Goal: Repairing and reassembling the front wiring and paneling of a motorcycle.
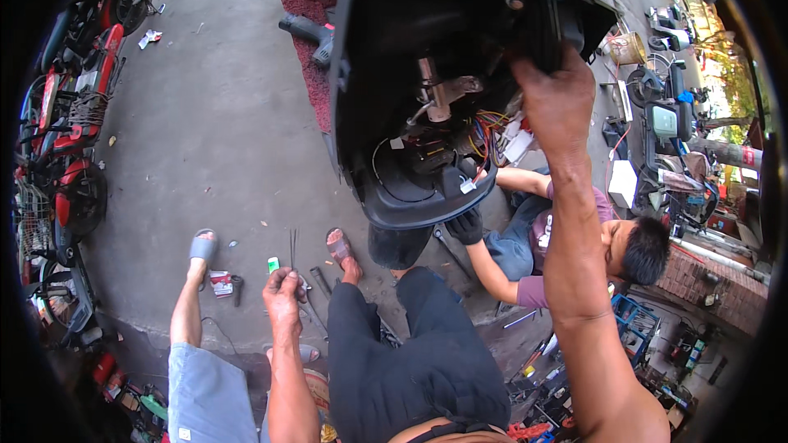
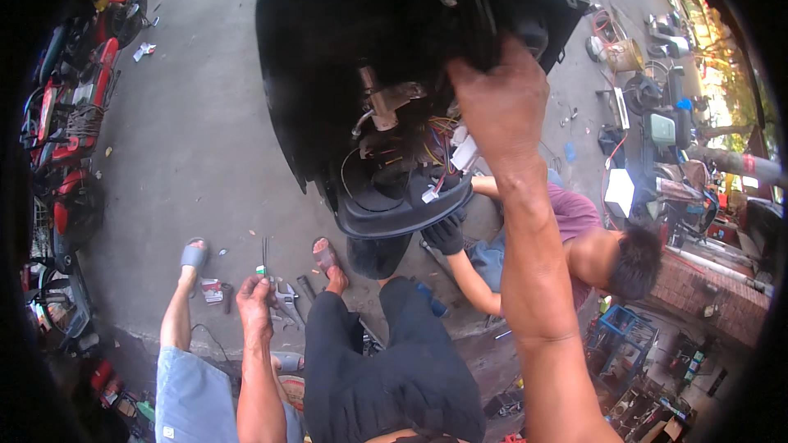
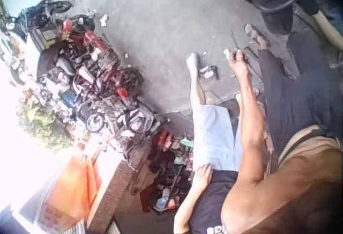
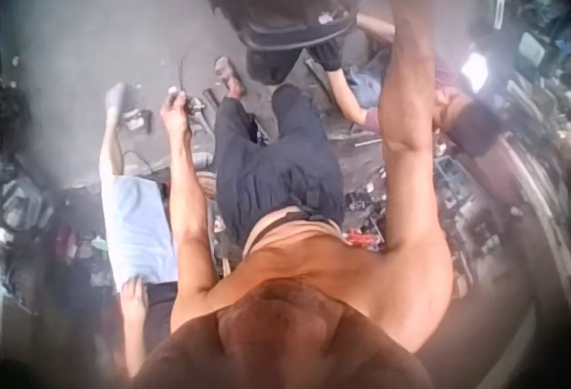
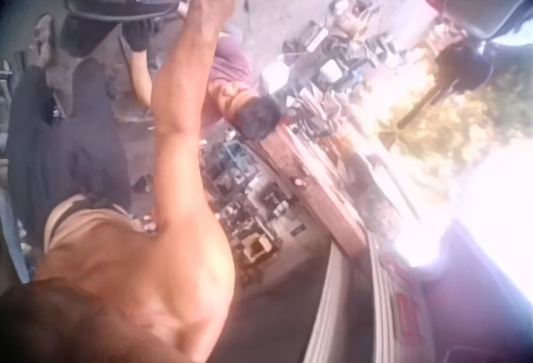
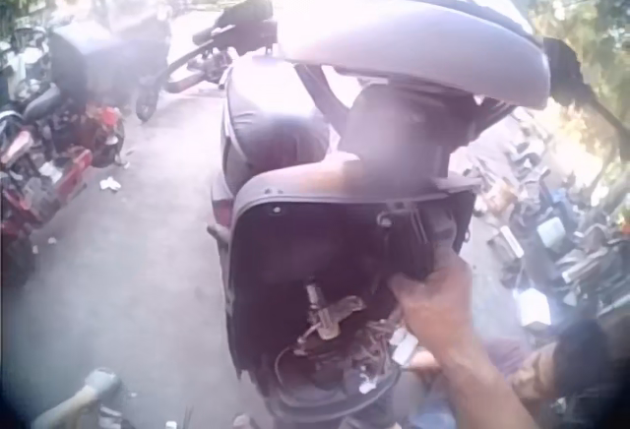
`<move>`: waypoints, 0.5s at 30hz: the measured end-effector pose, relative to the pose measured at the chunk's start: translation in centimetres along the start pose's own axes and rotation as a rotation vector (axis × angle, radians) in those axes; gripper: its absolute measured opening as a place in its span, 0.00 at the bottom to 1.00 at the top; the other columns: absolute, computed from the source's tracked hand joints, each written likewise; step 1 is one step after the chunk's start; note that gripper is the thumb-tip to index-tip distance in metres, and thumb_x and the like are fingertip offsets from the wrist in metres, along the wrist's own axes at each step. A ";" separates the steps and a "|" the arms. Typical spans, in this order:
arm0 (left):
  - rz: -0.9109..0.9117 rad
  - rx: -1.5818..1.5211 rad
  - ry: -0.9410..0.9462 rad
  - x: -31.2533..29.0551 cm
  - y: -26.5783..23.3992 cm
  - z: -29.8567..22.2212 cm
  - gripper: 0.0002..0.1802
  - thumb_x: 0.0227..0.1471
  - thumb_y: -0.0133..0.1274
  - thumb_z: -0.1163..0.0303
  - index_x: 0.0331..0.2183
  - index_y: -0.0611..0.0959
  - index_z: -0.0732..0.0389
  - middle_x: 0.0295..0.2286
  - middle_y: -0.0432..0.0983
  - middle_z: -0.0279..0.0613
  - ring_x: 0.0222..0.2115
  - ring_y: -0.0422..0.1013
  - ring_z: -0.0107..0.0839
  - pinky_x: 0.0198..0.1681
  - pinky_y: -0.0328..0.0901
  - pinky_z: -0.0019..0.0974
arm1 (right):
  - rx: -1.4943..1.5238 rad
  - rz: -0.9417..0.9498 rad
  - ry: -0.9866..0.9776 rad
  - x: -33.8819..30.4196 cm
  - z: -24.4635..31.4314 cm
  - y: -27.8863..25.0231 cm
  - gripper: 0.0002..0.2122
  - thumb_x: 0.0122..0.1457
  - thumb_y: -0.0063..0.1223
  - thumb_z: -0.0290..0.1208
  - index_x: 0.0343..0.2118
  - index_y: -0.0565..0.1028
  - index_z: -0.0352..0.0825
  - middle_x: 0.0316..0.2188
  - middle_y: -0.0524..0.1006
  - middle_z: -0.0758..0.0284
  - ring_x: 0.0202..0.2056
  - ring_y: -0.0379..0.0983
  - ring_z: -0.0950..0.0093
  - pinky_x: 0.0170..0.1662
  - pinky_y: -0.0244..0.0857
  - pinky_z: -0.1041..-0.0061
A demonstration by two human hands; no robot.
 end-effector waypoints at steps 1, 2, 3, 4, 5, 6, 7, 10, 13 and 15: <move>0.004 -0.013 -0.006 1.2 -0.4 0.5 0.07 0.50 0.52 0.73 0.33 0.76 0.65 0.20 0.70 0.36 0.17 0.65 0.23 0.18 0.60 0.27 | -0.008 0.004 -0.012 0.4 -0.9 0.5 0.10 0.50 0.52 0.25 0.35 0.78 0.38 0.36 0.78 0.60 0.32 0.75 0.64 0.38 0.67 0.70; -0.012 0.074 -0.022 2.1 -1.5 0.9 0.09 0.49 0.52 0.72 0.34 0.77 0.66 0.22 0.71 0.37 0.19 0.66 0.24 0.21 0.62 0.28 | -0.183 0.029 -0.211 0.4 0.0 1.7 0.12 0.51 0.49 0.24 0.38 0.78 0.40 0.39 0.77 0.59 0.35 0.74 0.63 0.40 0.66 0.68; -0.029 0.162 -0.040 3.0 -2.3 1.4 0.11 0.48 0.52 0.72 0.35 0.78 0.68 0.23 0.72 0.38 0.21 0.68 0.26 0.24 0.63 0.29 | -0.352 0.052 -0.414 -0.2 0.6 2.8 0.14 0.52 0.46 0.23 0.41 0.78 0.42 0.42 0.75 0.57 0.38 0.73 0.62 0.43 0.65 0.67; -0.034 0.187 -0.050 4.2 -2.0 2.3 0.13 0.48 0.52 0.72 0.35 0.78 0.71 0.24 0.73 0.40 0.22 0.68 0.26 0.25 0.64 0.29 | -0.481 0.087 -0.425 -0.4 -0.7 2.8 0.16 0.52 0.44 0.23 0.43 0.77 0.43 0.42 0.75 0.56 0.40 0.72 0.61 0.45 0.64 0.66; -0.037 0.179 -0.077 5.3 -2.6 3.2 0.13 0.48 0.52 0.72 0.35 0.78 0.71 0.24 0.73 0.40 0.22 0.69 0.27 0.25 0.64 0.29 | -0.579 0.125 -0.439 -0.3 -2.0 2.9 0.18 0.53 0.42 0.23 0.46 0.76 0.45 0.42 0.75 0.55 0.43 0.71 0.59 0.46 0.63 0.65; -0.028 0.170 -0.101 6.8 -2.8 4.3 0.13 0.48 0.52 0.72 0.36 0.77 0.72 0.25 0.74 0.41 0.22 0.69 0.27 0.25 0.65 0.30 | -0.450 0.256 -0.289 0.7 -4.0 2.4 0.17 0.57 0.41 0.27 0.48 0.75 0.45 0.45 0.73 0.54 0.47 0.69 0.59 0.50 0.61 0.68; -0.048 0.172 -0.119 7.9 -3.2 5.5 0.15 0.48 0.52 0.72 0.37 0.77 0.73 0.25 0.75 0.42 0.23 0.71 0.28 0.25 0.65 0.30 | -0.315 0.298 -0.031 1.4 -4.7 2.2 0.15 0.60 0.41 0.32 0.48 0.75 0.42 0.48 0.73 0.57 0.51 0.68 0.63 0.54 0.57 0.71; -0.069 0.334 -0.006 12.0 -4.5 8.4 0.15 0.47 0.53 0.73 0.36 0.80 0.73 0.27 0.78 0.47 0.28 0.74 0.35 0.32 0.68 0.34 | 0.141 0.218 0.067 2.1 -6.8 3.0 0.16 0.62 0.41 0.36 0.49 0.74 0.38 0.50 0.72 0.60 0.52 0.67 0.70 0.56 0.54 0.74; -0.091 0.457 0.070 15.4 -6.0 10.5 0.15 0.45 0.54 0.72 0.36 0.81 0.71 0.29 0.79 0.50 0.31 0.75 0.40 0.37 0.68 0.36 | 0.319 0.142 0.233 2.9 -7.7 2.2 0.16 0.61 0.40 0.32 0.50 0.73 0.38 0.50 0.72 0.59 0.53 0.66 0.70 0.58 0.53 0.74; -0.093 0.509 0.077 15.7 -6.7 10.7 0.15 0.44 0.55 0.71 0.35 0.81 0.70 0.30 0.79 0.52 0.33 0.75 0.41 0.39 0.67 0.37 | 0.226 0.047 0.189 2.7 -5.4 0.6 0.16 0.61 0.39 0.31 0.50 0.73 0.38 0.51 0.71 0.59 0.53 0.66 0.68 0.59 0.52 0.73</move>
Point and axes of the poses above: each hand's wrist, its own x-axis towards the middle knuckle, its own y-axis out of the palm, z = x × y, the point moved 7 cm from there along x, towards the middle knuckle
